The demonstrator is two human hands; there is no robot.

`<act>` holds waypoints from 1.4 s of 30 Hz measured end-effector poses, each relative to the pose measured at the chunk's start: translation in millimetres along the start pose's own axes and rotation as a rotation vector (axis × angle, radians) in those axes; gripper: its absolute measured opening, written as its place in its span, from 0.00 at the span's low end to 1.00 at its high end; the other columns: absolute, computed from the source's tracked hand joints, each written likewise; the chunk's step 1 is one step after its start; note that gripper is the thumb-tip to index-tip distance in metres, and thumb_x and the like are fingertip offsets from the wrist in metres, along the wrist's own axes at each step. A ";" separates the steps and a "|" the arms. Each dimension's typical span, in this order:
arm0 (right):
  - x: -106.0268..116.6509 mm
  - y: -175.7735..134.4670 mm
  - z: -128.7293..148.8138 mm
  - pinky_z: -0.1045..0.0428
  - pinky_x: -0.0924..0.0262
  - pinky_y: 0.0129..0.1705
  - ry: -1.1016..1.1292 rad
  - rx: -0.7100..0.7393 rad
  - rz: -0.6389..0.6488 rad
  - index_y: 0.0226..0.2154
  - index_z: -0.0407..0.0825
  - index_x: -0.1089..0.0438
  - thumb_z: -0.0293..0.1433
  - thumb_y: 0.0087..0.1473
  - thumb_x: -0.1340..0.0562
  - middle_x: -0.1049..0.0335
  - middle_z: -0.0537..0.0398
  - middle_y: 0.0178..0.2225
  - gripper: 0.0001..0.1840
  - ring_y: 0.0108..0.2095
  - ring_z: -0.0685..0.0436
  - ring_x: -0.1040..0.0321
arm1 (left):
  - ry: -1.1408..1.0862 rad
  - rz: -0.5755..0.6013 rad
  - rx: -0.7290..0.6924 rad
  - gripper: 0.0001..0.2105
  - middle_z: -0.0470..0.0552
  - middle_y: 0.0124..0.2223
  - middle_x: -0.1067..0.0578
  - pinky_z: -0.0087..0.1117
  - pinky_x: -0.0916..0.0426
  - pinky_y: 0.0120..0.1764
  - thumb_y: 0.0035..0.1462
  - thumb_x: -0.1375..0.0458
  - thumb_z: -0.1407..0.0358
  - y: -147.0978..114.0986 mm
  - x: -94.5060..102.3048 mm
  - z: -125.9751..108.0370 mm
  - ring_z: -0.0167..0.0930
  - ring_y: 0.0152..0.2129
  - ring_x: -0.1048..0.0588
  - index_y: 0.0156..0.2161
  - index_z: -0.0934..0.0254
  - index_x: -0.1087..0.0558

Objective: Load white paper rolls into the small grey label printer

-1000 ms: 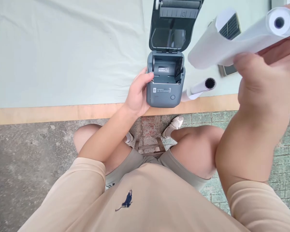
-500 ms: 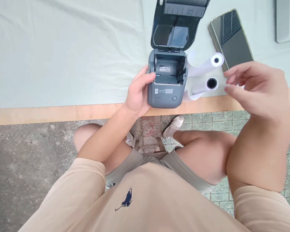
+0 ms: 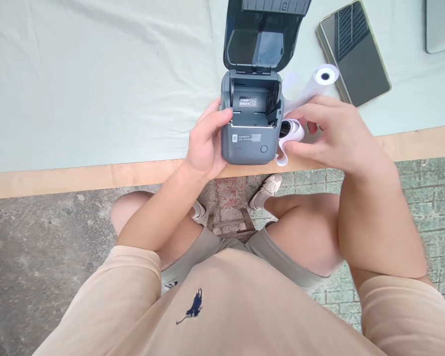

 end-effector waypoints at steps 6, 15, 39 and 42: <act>17.6 -6.9 8.4 0.49 0.37 0.38 0.130 0.076 -0.077 0.37 0.58 0.27 0.38 0.49 0.34 0.28 0.55 0.37 0.10 0.38 0.48 0.32 | -0.017 -0.063 0.008 0.11 0.53 0.37 0.23 0.36 0.29 0.51 0.57 0.52 0.68 0.9 2.4 1.9 0.37 0.50 0.26 0.38 0.63 0.27; 5.9 9.8 52.5 0.48 0.36 0.40 0.110 0.165 -0.088 0.38 0.53 0.31 0.42 0.52 0.36 0.28 0.58 0.37 0.13 0.35 0.49 0.34 | -0.005 0.012 -0.030 0.08 0.47 0.32 0.26 0.30 0.33 0.30 0.58 0.49 0.69 -1.5 0.7 3.8 0.31 0.36 0.25 0.39 0.58 0.28; 0.4 18.6 58.6 0.41 0.44 0.52 -0.086 0.218 -0.279 0.40 0.50 0.33 0.40 0.58 0.44 0.31 0.52 0.44 0.13 0.48 0.43 0.35 | -0.044 -0.059 -0.030 0.08 0.49 0.34 0.28 0.35 0.31 0.53 0.60 0.52 0.68 -3.6 1.3 3.2 0.34 0.49 0.27 0.39 0.64 0.31; -2.9 17.2 57.1 0.39 0.46 0.51 -0.139 0.259 -0.248 0.31 0.52 0.29 0.41 0.57 0.42 0.28 0.55 0.38 0.11 0.47 0.40 0.37 | -0.020 -0.018 -0.039 0.10 0.50 0.35 0.27 0.35 0.31 0.52 0.61 0.53 0.66 -3.6 1.2 2.7 0.35 0.50 0.27 0.40 0.65 0.31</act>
Point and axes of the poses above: each hand's wrist, its own y-axis towards the middle knuckle, its own x-axis out of the back of the hand, z = x × y, the point moved 3 cm from there along y, towards the middle knuckle
